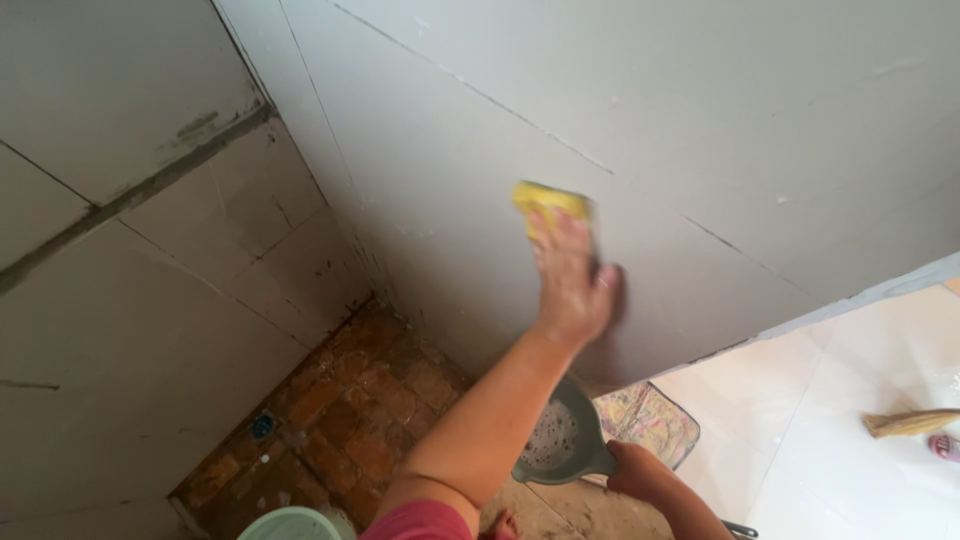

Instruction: The person scrubs white tiled walls in a bathroom using a yellow sponge and soapy water from a green bucket. They repeatedly dip the sponge, scrub the wall surface, and rinse the sponge, focusing on the lower sections and corners of the wall.

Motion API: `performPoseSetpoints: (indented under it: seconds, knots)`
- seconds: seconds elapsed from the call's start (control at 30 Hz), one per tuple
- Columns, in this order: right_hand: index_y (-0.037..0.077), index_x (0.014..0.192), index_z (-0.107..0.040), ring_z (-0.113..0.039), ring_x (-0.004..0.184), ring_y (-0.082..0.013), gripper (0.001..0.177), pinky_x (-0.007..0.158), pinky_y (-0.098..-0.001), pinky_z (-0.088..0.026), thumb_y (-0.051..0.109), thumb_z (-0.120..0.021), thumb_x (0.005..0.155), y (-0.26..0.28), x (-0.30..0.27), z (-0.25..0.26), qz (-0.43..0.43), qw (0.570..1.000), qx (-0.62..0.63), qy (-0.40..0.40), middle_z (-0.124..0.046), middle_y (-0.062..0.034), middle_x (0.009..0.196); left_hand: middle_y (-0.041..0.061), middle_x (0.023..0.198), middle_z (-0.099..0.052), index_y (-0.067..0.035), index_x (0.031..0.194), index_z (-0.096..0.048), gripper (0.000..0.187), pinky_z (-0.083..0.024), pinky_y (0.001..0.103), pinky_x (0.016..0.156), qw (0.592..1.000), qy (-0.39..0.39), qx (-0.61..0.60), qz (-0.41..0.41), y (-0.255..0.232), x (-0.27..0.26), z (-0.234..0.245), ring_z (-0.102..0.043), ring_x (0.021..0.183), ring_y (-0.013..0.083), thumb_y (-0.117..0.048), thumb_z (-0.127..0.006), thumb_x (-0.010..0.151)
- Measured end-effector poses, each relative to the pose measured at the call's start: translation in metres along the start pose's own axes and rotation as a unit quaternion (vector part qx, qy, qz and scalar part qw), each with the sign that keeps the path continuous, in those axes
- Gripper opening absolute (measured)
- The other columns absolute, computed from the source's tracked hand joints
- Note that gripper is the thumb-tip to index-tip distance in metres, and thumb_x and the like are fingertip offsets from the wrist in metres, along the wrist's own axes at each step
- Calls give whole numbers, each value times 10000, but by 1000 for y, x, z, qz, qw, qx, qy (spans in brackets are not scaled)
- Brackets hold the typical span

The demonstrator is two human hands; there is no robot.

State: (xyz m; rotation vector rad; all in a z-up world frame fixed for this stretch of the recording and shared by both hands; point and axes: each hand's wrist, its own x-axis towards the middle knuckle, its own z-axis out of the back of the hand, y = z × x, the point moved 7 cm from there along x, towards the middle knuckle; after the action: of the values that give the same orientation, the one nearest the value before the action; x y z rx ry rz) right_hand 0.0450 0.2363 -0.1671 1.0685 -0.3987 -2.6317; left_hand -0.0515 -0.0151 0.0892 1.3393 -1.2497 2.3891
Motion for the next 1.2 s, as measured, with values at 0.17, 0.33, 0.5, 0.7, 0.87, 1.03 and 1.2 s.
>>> performPoseSetpoints:
  seconds: [0.17, 0.33, 0.5, 0.7, 0.87, 1.03, 1.2]
  knots:
    - [105, 1108, -688, -724, 1030, -327, 400, 911, -416, -557, 113, -736, 711, -12, -4, -5, -11, 1000, -1, -7, -755, -156, 1019, 226, 1749, 82, -43, 1657, -15, 741, 2, 512, 1325, 979, -34, -70, 188, 58, -57, -11, 107, 1629, 396, -227, -436, 1075]
    - [99, 1109, -681, -726, 1030, -315, 357, 910, -410, -556, 145, -732, 759, -9, -8, -4, -40, 999, -23, 23, -758, -153, 1015, 143, 1724, 159, -55, 1613, 81, 739, 30, 393, 1277, 837, -118, -234, 480, 191, -167, -72, 130, 1593, 279, -296, -376, 1085]
    - [104, 1138, -663, -728, 1034, -305, 400, 908, -408, -557, 119, -724, 742, -7, 7, -18, -53, 998, -9, 15, -758, -143, 1022, 52, 1691, -211, -133, 1601, -209, 806, -196, 445, 1242, 552, -177, -423, 697, 289, -256, -112, -223, 1542, 257, -609, -345, 964]
    - [119, 1187, -664, -718, 1042, -321, 454, 919, -416, -551, 119, -714, 735, 14, 30, -31, -87, 996, 2, 11, -758, -154, 1032, 136, 1626, -375, -64, 1586, -332, 906, -302, 457, 1197, 533, -179, -567, 602, 373, -202, -83, -394, 1452, 326, -722, -356, 965]
    - [124, 1188, -659, -714, 1033, -335, 471, 919, -412, -551, 109, -707, 720, 42, 57, -37, -67, 997, 33, -5, -755, -158, 1030, 128, 1672, -297, -94, 1592, -267, 837, -257, 442, 1246, 633, -212, -540, 513, 427, -159, -39, -338, 1498, 304, -678, -346, 998]
    - [131, 1141, -701, -711, 1050, -319, 397, 933, -404, -543, 115, -701, 744, 58, 84, -53, -74, 997, 12, 16, -767, -141, 1043, 81, 1685, -240, -174, 1632, -212, 883, -229, 522, 1237, 445, -144, -476, 745, 343, -250, -88, -278, 1514, 334, -731, -299, 953]
    - [123, 1111, -694, -715, 1014, -315, 404, 914, -405, -551, 88, -718, 709, 66, 99, -51, -51, 998, 42, -8, -765, -141, 1013, 81, 1698, -162, -203, 1639, -117, 884, -200, 531, 1240, 490, -182, -438, 731, 372, -215, -52, -229, 1529, 334, -726, -275, 944]
